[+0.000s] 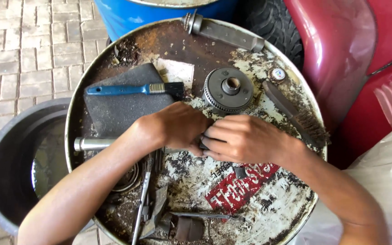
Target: The person uses a metal file to smooth the surface of a cylindrical metal rod. They hold the rod with one hand and file it with the other, working over a metal barrel used as a workbench.
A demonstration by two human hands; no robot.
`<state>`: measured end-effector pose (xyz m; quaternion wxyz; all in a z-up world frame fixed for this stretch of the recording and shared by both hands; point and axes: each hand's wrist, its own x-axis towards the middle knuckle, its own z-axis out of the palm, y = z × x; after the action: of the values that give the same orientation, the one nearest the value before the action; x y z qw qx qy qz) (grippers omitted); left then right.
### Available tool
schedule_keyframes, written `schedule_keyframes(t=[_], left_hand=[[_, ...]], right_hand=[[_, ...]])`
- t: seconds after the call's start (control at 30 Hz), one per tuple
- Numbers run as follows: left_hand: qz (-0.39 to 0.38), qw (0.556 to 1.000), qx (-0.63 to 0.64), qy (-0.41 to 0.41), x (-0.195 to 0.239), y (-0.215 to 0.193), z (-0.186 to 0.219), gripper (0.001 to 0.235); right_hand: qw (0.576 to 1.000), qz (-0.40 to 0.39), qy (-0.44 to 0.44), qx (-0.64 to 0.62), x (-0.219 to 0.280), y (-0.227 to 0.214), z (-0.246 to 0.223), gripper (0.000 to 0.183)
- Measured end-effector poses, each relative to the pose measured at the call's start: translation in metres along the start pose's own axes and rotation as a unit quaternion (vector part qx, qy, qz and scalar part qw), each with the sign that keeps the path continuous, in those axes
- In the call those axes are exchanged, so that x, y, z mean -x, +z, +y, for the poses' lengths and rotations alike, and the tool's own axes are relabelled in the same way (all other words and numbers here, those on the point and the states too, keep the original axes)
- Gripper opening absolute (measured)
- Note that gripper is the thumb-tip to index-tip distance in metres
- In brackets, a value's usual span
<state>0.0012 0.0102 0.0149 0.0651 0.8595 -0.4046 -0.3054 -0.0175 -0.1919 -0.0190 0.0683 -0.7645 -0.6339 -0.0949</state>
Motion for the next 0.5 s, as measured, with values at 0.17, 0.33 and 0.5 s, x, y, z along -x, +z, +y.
schedule_keyframes(t=[0.17,0.33,0.5], left_hand=[[0.000,1.000,-0.015,0.007,0.002,0.002,0.002,0.041],[0.002,1.000,-0.022,0.022,0.000,0.001,0.002,0.041],[0.014,0.999,-0.035,0.035,-0.001,0.000,-0.002,0.046]], right_hand=[[0.998,0.044,0.014,-0.034,0.015,0.025,0.007,0.014],[0.992,0.056,0.041,-0.101,0.018,0.017,0.015,0.022],[0.964,0.006,0.132,-0.230,0.012,-0.014,0.016,0.007]])
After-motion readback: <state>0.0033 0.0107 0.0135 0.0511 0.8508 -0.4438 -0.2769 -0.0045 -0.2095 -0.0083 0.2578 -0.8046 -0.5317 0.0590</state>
